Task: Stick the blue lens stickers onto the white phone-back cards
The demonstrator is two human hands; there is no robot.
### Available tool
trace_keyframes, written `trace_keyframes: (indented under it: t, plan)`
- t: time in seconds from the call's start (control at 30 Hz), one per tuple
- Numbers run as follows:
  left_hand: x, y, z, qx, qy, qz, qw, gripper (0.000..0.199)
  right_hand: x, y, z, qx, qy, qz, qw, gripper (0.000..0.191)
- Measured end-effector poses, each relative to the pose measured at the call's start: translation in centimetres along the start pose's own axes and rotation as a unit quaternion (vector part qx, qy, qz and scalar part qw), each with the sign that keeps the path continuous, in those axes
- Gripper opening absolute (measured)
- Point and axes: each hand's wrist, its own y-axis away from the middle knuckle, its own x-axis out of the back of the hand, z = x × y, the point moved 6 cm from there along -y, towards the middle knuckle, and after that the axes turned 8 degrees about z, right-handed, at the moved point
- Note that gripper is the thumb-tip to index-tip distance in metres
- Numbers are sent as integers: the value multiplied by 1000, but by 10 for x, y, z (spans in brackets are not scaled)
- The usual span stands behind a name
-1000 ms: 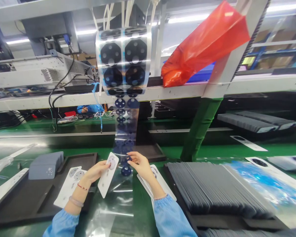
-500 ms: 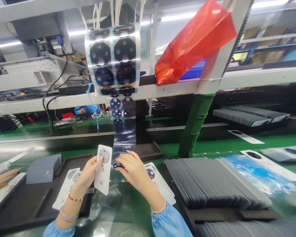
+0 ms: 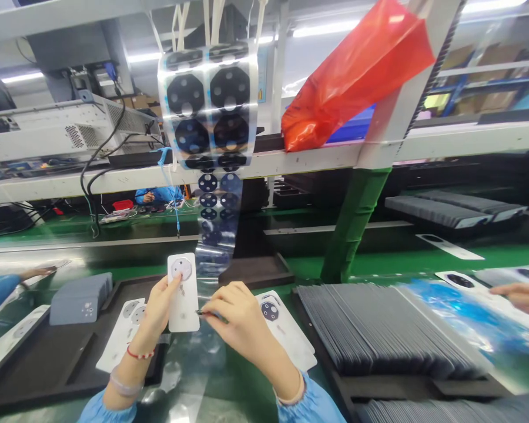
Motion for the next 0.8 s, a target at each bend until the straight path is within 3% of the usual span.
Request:
trace_keyframes:
  t: [0.07,0.17,0.27,0.4,0.6,0.8]
  plan:
    - [2,1,2,-26,-8,21,999,52,8,0,8,-111,-86,47,989,10]
    - [-4,14,6,-50,-22,25,998,49,12,4,24,-268,-181,97,941,21]
    - [-21,35,4,-39,-35,-27,998,51,9,8,33,-352,-220,114,903,28]
    - [-43,60,-5,1,-20,-118,993,52,5,8,31,-373,-215,111,896,26]
    - [-45,71,-1,-40,-68,-138,987,50,7,7,27,-372,-187,115,902,22]
    - [-52,85,8,-70,-136,-195,969,49,15,8,25,-344,-152,150,914,19]
